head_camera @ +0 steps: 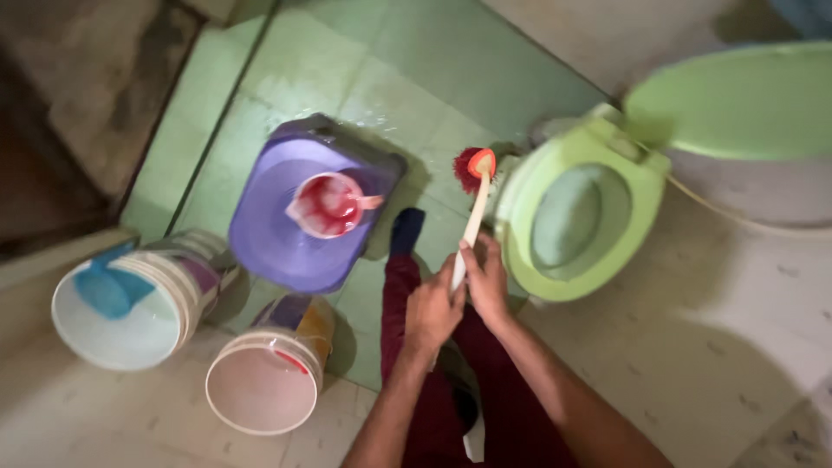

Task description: The person pours a red cleaning liquid from a cup into a toilet bowl and then uses a toilet brush to scrub the inside of the bowl. The person sits on a small stool while performing the scrubbing action.

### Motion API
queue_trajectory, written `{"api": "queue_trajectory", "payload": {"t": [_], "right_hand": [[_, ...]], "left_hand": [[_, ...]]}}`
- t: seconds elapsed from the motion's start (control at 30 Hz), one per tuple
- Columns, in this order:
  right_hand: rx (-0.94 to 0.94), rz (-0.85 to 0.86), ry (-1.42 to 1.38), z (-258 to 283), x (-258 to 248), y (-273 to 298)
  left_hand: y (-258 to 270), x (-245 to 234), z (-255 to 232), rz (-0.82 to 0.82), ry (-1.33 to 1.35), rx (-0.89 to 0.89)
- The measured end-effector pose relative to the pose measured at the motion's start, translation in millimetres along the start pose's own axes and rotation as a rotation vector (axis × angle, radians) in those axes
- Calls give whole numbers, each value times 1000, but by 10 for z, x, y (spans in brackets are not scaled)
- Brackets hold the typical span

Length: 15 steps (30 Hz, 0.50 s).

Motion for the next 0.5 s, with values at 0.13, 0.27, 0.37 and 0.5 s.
{"api": "queue_trajectory", "payload": {"t": [0.13,0.27,0.37,0.5], "right_hand": [[256,86,-405,-471,-354,51],[319,21,-630,-630,-819,86],[318,-36,-695,-723,-1139,69],[343,-99,-646,-838,-1444,81]], "left_hand": [[161,440,-454,50,-38,199],[304,883,-808,224,-71,188],[378,896,-1096,167,-24,307],[431,846,-1291,127,69,371]]}}
Point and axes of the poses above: each hand's wrist, its own y-axis away from the middle knuckle, its own x-axis out of the palm, z = x × y, the point moved 8 cm from there along -y, towards the middle knuckle, and after that the axes turned 6 degrees about -z, right-handed, at the moved point
